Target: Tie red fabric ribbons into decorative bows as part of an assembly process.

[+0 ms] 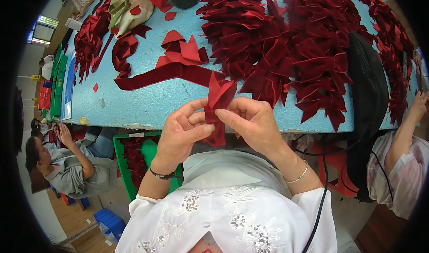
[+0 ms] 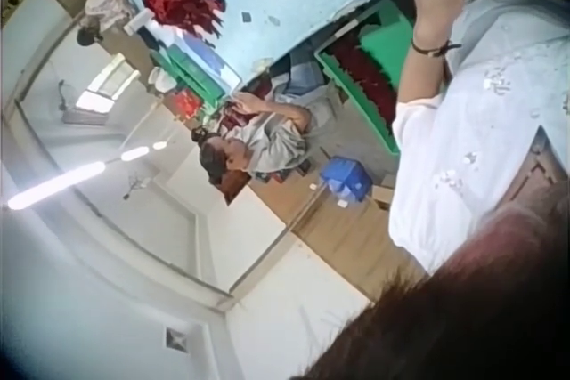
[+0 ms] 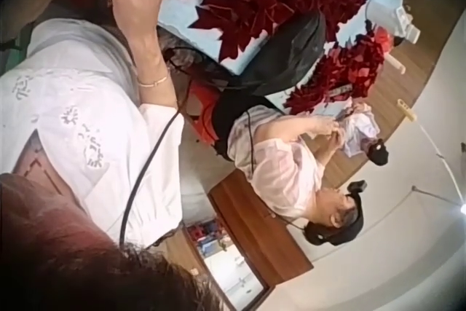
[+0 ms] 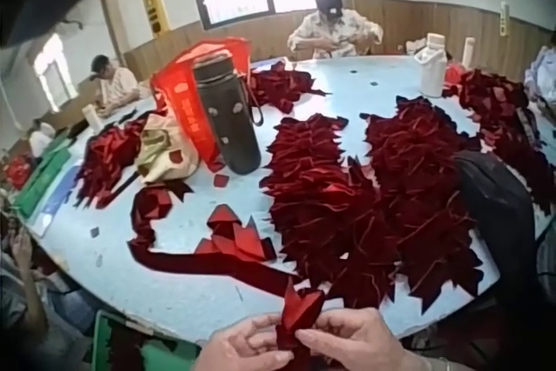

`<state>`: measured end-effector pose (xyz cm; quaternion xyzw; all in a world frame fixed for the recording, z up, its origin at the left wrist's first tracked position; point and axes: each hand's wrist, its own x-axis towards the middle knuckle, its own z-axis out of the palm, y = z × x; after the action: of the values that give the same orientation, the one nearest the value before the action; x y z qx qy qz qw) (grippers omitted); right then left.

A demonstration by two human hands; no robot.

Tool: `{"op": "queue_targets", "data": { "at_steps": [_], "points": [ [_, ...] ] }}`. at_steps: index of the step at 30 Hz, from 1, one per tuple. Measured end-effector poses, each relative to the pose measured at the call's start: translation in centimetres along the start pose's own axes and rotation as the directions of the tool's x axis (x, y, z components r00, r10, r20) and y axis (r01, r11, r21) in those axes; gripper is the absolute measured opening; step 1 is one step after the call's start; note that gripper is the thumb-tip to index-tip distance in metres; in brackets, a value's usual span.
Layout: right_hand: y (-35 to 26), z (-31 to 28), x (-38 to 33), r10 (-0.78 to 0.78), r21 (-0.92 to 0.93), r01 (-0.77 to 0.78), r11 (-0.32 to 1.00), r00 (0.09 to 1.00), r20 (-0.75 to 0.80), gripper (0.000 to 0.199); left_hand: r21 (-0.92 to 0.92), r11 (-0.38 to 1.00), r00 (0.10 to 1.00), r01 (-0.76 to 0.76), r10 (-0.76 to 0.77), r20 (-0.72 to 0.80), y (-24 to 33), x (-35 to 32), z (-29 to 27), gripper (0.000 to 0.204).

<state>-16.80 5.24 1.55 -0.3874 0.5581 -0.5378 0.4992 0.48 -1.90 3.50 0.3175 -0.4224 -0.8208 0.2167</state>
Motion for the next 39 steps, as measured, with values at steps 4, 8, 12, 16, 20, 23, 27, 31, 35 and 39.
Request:
{"op": "queue_targets", "data": {
  "at_steps": [4,8,12,16,20,23,27,31,35,39],
  "points": [
    [0.2,-0.4,0.0,0.037,0.039,-0.040,0.998,0.996,0.079,0.017,-0.019,0.998,0.996,0.063,-0.062,0.066,0.7,-0.4,-0.6,0.039],
    [0.4,0.2,0.0,-0.025,0.044,0.020,0.999,0.992,0.122,0.017,0.047,0.995,0.996,0.094,-0.094,0.009,0.4,-0.2,-0.8,0.026],
    [0.4,0.6,-0.3,-0.064,0.041,0.062,0.997,0.997,0.050,0.013,0.045,0.998,0.998,0.035,-0.032,-0.052,-0.2,-0.1,-0.8,0.019],
    [0.5,0.1,-0.8,-0.281,-0.157,0.280,0.947,0.960,0.014,0.007,0.053,0.998,0.997,-0.017,0.021,-0.072,-0.3,-0.2,-1.2,0.019],
    [0.3,0.3,-0.8,-0.526,-0.336,0.527,0.781,0.844,0.102,0.010,0.092,0.995,0.995,-0.024,0.032,-0.089,-0.2,-0.3,-1.2,0.019],
    [0.1,0.2,-0.7,-0.598,-0.391,0.608,0.691,0.785,0.162,0.014,0.113,0.993,0.995,-0.026,0.037,-0.098,-0.2,-0.4,-1.0,0.019],
    [0.1,0.1,-0.3,-0.649,-0.444,0.673,0.591,0.724,0.235,0.018,0.120,0.992,0.994,-0.024,0.036,-0.099,0.0,-0.4,-0.8,0.019],
    [0.1,0.0,0.1,-0.707,-0.480,0.758,0.442,0.623,0.333,0.021,0.121,0.993,0.995,-0.001,0.014,-0.102,0.1,-0.5,-0.6,0.019],
    [0.4,0.1,0.2,-0.727,-0.518,0.786,0.337,0.567,0.387,0.025,0.156,0.988,0.994,0.017,0.000,-0.107,0.0,-0.4,-0.7,0.019],
    [1.2,0.8,-0.2,-0.785,-0.604,0.775,0.186,0.486,0.383,0.028,0.159,0.986,0.994,0.043,-0.026,-0.105,0.0,-0.2,-0.8,0.018]
  ]
}}
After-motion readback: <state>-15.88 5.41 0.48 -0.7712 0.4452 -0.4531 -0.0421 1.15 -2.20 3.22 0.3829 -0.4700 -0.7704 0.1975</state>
